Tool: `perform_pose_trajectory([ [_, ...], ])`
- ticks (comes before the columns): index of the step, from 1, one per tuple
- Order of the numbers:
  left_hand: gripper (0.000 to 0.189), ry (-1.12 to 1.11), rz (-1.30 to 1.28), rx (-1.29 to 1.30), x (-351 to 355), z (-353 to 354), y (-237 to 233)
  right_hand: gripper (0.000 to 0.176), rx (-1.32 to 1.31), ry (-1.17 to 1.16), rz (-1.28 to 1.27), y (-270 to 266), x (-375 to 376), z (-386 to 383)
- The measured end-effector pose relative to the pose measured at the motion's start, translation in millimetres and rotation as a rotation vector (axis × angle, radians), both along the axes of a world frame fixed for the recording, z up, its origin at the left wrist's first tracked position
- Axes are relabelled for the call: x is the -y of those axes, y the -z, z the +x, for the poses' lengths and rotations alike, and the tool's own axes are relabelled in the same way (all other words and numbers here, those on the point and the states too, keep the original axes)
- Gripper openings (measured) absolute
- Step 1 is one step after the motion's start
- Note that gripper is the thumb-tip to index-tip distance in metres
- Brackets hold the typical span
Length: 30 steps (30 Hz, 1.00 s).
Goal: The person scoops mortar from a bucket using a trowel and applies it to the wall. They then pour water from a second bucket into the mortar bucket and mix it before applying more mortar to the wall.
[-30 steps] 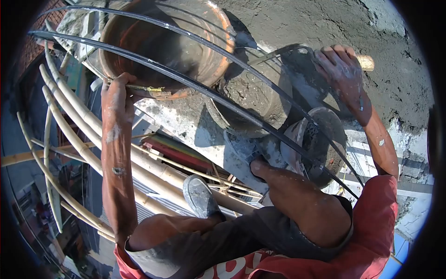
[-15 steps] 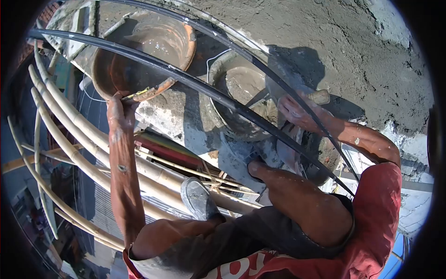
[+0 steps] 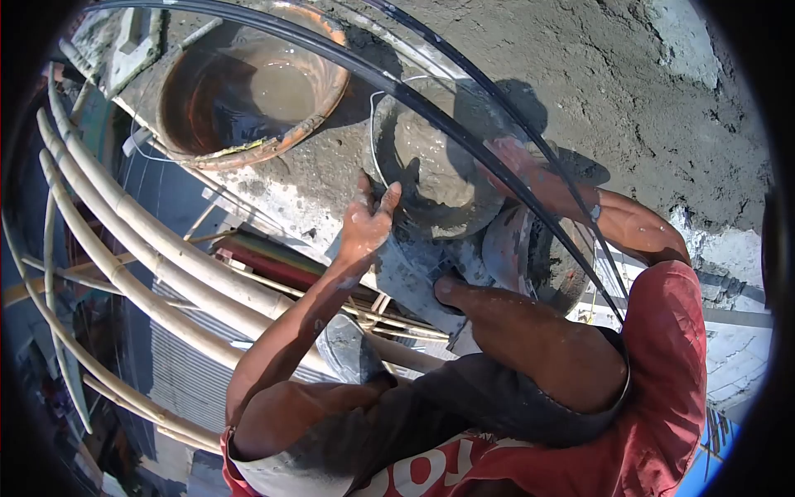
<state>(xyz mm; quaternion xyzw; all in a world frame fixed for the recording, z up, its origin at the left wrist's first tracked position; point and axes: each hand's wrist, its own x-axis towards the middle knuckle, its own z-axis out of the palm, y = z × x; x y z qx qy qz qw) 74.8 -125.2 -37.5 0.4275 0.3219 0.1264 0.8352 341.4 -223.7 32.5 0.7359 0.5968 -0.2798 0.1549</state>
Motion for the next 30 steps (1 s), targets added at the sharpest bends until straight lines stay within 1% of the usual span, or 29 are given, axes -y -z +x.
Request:
perform_pose_trajectory([
  [2,0.072,0.017,0.085,-0.182,-0.8,1.2,2.0,0.021,0.126,-0.023,-0.109,-13.8,-0.1,-11.1],
  [5,0.069,0.005,0.064,-0.171,2.7,1.2,10.1,0.023,0.137,0.000,-0.113,-36.2,-9.9,-36.9],
  [6,0.072,-0.018,0.076,-0.164,1.8,0.1,-0.9,0.022,-0.054,0.361,-0.142,-41.2,-10.1,-51.9],
  [7,0.072,-0.007,0.085,-0.167,-1.3,-0.3,0.2,0.022,-0.256,0.727,-0.167,-41.8,-8.9,-60.2],
  [8,0.074,0.014,0.091,-0.163,-7.3,-0.7,2.1,0.027,-0.504,0.751,-0.300,-34.3,-7.4,-43.0],
  [9,0.077,0.041,0.084,-0.168,-7.6,-5.3,2.2,0.027,-0.515,0.763,-0.304,-40.5,-6.8,-37.3],
  [10,0.077,0.047,0.089,-0.173,-10.7,-7.7,2.3,0.028,-0.411,0.684,-0.320,-50.1,-10.2,-29.3],
  [11,0.080,0.074,0.024,-0.101,-17.6,-8.4,-2.3,0.029,-0.305,0.600,-0.329,-56.2,-12.4,-19.5],
  [12,0.082,0.104,-0.046,-0.033,-22.1,-11.0,-7.9,0.029,-0.208,0.505,-0.125,-50.2,1.2,-5.4],
  [13,0.082,0.114,-0.042,-0.039,-27.2,-12.0,-17.9,0.029,-0.215,0.514,-0.121,-53.3,-1.8,-11.9],
  [15,0.084,0.158,-0.069,-0.152,-39.3,-8.0,-35.8,0.028,0.366,0.075,0.038,-65.9,-16.6,-25.0],
  [16,0.081,0.182,-0.050,-0.184,-44.8,-6.2,-34.0,0.026,0.126,0.094,0.348,13.8,15.6,19.8],
  [17,0.081,0.208,-0.045,-0.221,-50.1,-2.3,-28.4,0.026,0.124,0.103,0.358,11.7,8.3,0.5],
  [18,0.081,0.216,-0.034,-0.225,-56.1,2.2,-31.3,0.028,0.474,-0.301,0.207,4.0,-4.9,-38.4],
  [19,0.083,0.244,-0.086,-0.256,-61.8,7.6,-36.5,0.029,0.815,-0.703,0.031,-1.7,-8.1,-63.0],
  [20,0.085,0.272,-0.134,-0.288,-68.2,13.8,-39.5,0.029,0.817,-0.687,0.037,6.3,2.0,-66.0],
  [21,0.088,0.286,-0.080,-0.379,-71.9,20.7,-37.0,0.031,0.837,-0.770,0.078,21.0,12.7,-65.9],
  [22,0.089,0.271,-0.150,-0.212,-76.6,19.2,-34.2,0.032,0.846,-0.863,0.114,33.1,26.8,-64.6],
  [23,0.091,0.254,-0.228,-0.052,-81.4,15.3,-36.9,0.032,0.822,-0.862,0.113,12.4,32.1,-67.6],
  [24,0.090,0.398,-0.263,-0.166,-90.7,31.4,-28.7,0.034,0.626,-0.743,0.096,-29.0,27.8,-65.9],
  [25,0.085,0.334,-0.249,-0.263,-89.0,34.0,-23.8,0.035,0.436,-0.628,0.077,-56.6,21.8,-59.0],
  [26,0.084,0.357,-0.100,-0.325,-90.5,37.4,-20.2,0.035,0.412,-0.637,0.072,-65.8,20.1,-52.1],
  [27,0.082,0.387,0.045,-0.388,-91.2,43.3,-11.2,0.032,0.386,-0.583,0.139,-73.7,19.8,-45.9],
  [28,0.070,0.549,0.030,-0.385,-96.2,45.3,22.2,0.028,0.367,-0.531,0.203,-80.0,18.7,-38.2],
  [29,0.049,0.603,0.274,0.072,-103.7,28.2,30.7,0.028,0.346,-0.538,0.188,-65.9,17.9,-28.3],
  [30,0.035,0.577,0.118,0.177,-100.3,17.6,72.3,0.028,0.388,-0.524,0.236,-36.3,19.2,-19.0],
])
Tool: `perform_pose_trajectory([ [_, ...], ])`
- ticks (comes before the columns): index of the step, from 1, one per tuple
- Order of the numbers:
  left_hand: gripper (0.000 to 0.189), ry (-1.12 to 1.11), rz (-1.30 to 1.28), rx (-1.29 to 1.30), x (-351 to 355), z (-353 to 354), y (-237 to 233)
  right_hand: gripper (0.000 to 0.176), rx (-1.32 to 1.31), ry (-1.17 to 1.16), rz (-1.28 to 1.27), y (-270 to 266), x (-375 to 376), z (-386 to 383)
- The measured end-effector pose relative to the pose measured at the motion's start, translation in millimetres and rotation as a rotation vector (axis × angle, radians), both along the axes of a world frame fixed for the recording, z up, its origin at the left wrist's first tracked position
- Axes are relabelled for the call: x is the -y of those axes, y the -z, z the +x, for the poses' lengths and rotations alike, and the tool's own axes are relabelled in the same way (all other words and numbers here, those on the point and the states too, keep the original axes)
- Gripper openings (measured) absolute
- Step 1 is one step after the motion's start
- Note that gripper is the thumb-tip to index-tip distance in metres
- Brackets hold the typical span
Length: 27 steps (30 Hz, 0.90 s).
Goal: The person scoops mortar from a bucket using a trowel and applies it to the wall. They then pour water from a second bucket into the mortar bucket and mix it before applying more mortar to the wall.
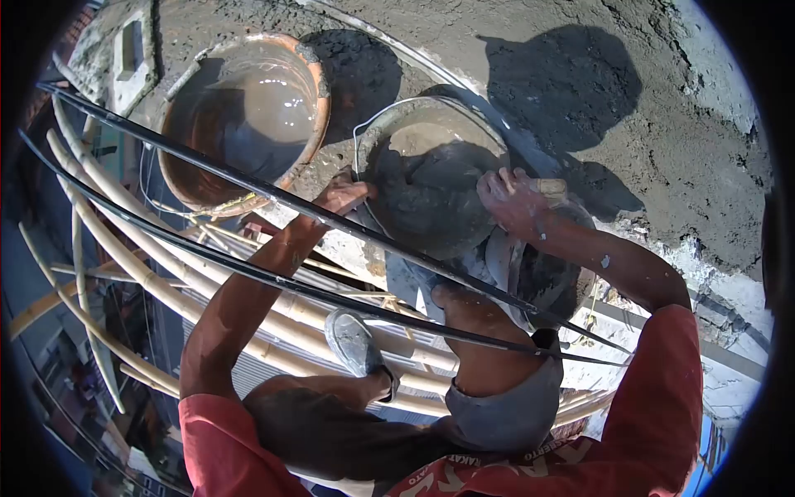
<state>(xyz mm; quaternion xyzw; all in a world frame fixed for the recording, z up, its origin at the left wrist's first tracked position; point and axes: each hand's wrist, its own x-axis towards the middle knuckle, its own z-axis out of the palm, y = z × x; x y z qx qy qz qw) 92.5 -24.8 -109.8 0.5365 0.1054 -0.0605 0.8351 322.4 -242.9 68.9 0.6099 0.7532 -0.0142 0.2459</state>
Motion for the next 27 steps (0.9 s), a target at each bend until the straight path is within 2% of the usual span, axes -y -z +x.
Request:
perform_pose_trajectory([
  [1,0.025,-0.010,-0.177,0.056,8.8,-1.9,31.7,0.027,0.028,0.010,0.060,12.6,1.6,4.7],
  [2,0.020,-0.221,0.375,0.288,20.7,8.8,1.7,0.027,0.005,0.014,0.032,3.4,-0.3,1.9],
  [3,0.018,-0.179,-0.277,-0.023,18.5,2.4,-19.8,0.026,0.000,0.131,-0.020,-7.3,-10.0,-1.7],
  [4,0.016,-0.227,-0.021,0.070,26.7,-7.9,6.5,0.025,-0.001,0.232,-0.067,-18.8,-20.5,-2.3],
  [5,0.014,-0.272,0.229,0.157,42.5,-18.7,32.8,0.025,-0.019,0.208,-0.085,-34.7,-19.5,1.4],
  [6,0.014,-0.287,0.221,0.142,48.6,-23.4,18.4,0.023,-0.019,0.357,-0.014,-54.1,-13.8,8.9],
  [7,0.011,-0.342,0.137,-0.009,57.8,-28.9,-3.8,0.020,-0.011,0.515,0.052,-78.5,-6.4,13.3],
  [8,0.011,-0.402,0.048,-0.158,68.9,-33.0,-27.7,0.022,-0.013,0.722,0.027,-109.4,-3.3,15.6],
  [9,0.011,-0.421,0.039,-0.162,75.8,-39.3,-48.2,0.025,-0.013,0.921,0.011,-140.6,-3.5,17.1],
  [11,0.016,-0.514,0.188,-0.139,82.3,-60.2,-85.4,0.032,0.022,1.031,-0.008,-192.7,14.5,23.7],
  [12,0.022,-0.797,-0.195,0.060,103.5,-68.2,-66.9,0.033,-0.038,1.066,0.009,-211.2,27.4,30.9],
  [13,0.029,-0.648,-0.309,-0.452,85.9,-70.5,-120.4,0.036,-0.103,1.102,0.025,-227.2,39.5,36.3],
  [15,0.025,-0.945,-0.339,-0.130,111.8,-104.7,-143.3,0.035,-0.212,1.225,-0.017,-257.4,58.0,40.7],
  [17,0.023,-0.943,-0.318,-0.429,118.2,-134.5,-163.8,0.033,-0.268,1.187,0.017,-275.2,70.2,41.5],
  [18,0.019,-0.914,-0.324,-0.539,110.2,-132.4,-208.9,0.032,-0.310,1.167,0.059,-282.4,73.4,41.2],
  [19,0.020,-0.882,0.045,-0.422,125.0,-153.5,-222.3,0.030,-0.345,1.141,0.106,-288.7,71.4,37.2],
  [20,0.023,-0.870,0.152,-0.444,137.7,-174.1,-233.2,0.030,-0.447,1.073,0.179,-298.5,67.3,30.8],
  [21,0.026,-1.089,-0.386,-0.590,132.4,-163.1,-305.6,0.031,-0.389,1.084,0.031,-322.6,48.2,18.1],
  [22,0.030,-1.102,-0.370,-0.669,147.4,-185.5,-311.6,0.033,-0.528,1.105,0.005,-340.2,33.0,4.0],
  [23,0.033,-1.141,-0.330,-0.809,152.8,-194.4,-340.3,0.034,-0.659,0.997,0.085,-351.7,23.2,-10.4],
  [24,0.032,-1.063,0.294,-0.648,181.5,-220.5,-356.1,0.035,-0.673,1.023,-0.024,-368.3,13.8,-27.1],
  [25,0.029,-1.310,-0.341,-0.843,173.9,-208.8,-389.6,0.037,-0.690,1.044,-0.128,-384.7,3.6,-43.1],
  [27,0.030,-1.400,-0.187,-0.813,193.9,-220.2,-435.6,0.035,-0.835,0.620,-0.013,-411.0,-6.9,-72.6],
])
